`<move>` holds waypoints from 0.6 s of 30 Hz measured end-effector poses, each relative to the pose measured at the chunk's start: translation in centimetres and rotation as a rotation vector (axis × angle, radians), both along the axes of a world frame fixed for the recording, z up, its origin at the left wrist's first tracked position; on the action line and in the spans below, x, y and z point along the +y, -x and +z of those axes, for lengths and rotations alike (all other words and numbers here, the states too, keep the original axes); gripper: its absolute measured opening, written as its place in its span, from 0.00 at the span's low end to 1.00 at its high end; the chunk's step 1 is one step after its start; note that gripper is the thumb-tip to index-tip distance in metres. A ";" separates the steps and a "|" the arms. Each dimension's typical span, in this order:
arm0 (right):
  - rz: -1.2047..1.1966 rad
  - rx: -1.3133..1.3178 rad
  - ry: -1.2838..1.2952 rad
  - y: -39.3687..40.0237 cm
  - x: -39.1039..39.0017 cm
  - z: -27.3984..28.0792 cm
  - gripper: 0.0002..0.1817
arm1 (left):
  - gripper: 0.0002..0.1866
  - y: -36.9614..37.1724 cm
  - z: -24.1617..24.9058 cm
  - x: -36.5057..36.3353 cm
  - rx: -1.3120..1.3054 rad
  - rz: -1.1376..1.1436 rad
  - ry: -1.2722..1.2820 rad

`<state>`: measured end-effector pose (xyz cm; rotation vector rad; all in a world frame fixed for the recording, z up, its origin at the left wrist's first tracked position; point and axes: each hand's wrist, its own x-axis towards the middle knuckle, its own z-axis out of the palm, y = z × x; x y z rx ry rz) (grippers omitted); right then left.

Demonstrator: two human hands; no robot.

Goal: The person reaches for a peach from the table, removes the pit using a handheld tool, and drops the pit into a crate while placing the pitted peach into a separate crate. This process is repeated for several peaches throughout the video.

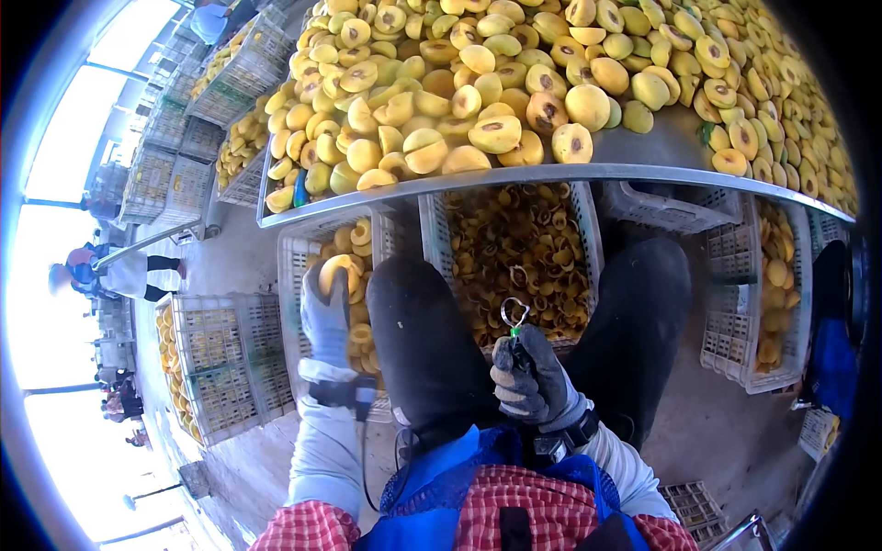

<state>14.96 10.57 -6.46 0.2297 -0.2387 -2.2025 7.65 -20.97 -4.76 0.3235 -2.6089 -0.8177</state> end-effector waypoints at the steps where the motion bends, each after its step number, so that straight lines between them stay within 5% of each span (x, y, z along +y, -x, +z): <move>1: -0.002 0.046 -0.075 0.4 -0.1 0.0 0.27 | 0.24 1.0 -0.5 -2.8 -0.216 0.002 0.283; 2: 0.004 0.068 -0.112 0.8 -0.3 -0.2 0.27 | 0.25 2.1 -0.7 -4.3 -0.437 0.005 0.566; 4: 0.018 0.111 -0.192 1.6 -0.8 -0.8 0.27 | 0.29 5.7 2.8 1.1 -0.164 -0.024 0.120; 7: 0.035 0.041 -0.346 2.5 -0.9 -1.1 0.27 | 0.32 13.1 2.9 2.9 -0.075 -0.213 0.478; 8: 0.027 0.015 -0.398 2.6 -0.8 -1.2 0.28 | 0.30 15.6 1.9 2.5 -0.344 -0.278 0.515; 11: -0.068 0.018 -0.502 3.5 -0.2 -1.3 0.23 | 0.26 20.0 0.6 1.4 -0.412 -0.472 0.599; 14: -0.075 0.052 -0.815 4.6 -0.3 -0.4 0.22 | 0.21 18.7 3.9 3.9 -0.323 -0.436 0.448; 17: -0.288 0.253 -1.022 6.0 -0.8 1.3 0.21 | 0.12 14.1 2.9 6.6 -0.222 -0.440 -0.320; 18: -0.320 0.315 -1.014 6.1 -1.3 1.7 0.16 | 0.10 11.6 3.8 9.3 -0.185 -0.443 -0.219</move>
